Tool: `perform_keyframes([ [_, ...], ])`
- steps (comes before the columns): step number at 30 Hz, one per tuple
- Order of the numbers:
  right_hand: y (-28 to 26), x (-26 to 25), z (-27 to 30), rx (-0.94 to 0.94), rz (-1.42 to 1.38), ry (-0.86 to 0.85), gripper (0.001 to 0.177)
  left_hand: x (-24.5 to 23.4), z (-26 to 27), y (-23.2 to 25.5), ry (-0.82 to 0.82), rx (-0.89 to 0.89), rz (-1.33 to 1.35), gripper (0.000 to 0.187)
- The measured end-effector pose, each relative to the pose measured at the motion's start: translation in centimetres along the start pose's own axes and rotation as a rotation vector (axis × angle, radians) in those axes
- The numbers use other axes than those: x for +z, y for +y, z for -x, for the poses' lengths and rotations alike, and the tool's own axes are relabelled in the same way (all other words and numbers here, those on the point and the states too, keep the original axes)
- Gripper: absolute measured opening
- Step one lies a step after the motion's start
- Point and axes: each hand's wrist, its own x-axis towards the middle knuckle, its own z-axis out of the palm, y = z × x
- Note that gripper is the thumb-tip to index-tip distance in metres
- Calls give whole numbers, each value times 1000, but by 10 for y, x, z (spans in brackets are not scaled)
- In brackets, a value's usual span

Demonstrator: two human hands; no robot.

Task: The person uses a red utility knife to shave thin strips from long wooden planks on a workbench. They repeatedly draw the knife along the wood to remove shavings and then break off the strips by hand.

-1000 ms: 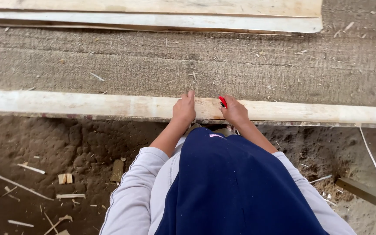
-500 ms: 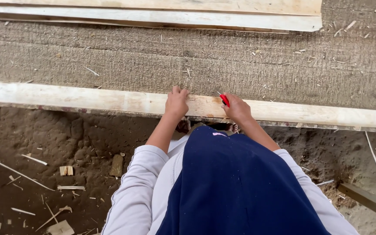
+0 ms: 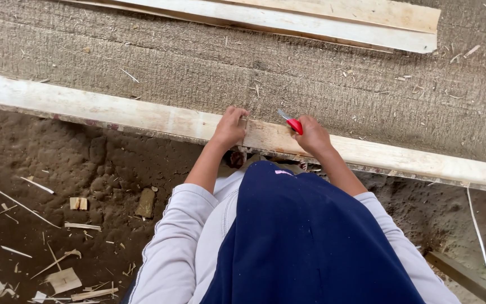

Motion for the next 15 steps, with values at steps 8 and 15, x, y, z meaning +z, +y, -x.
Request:
perform_keyframes([
  [8, 19, 0, -30, 60, -103, 75, 31, 14, -15, -26, 32, 36, 51, 43],
  [15, 19, -8, -44, 45, -102, 54, 29, 11, -8, -21, 64, 62, 23, 36],
])
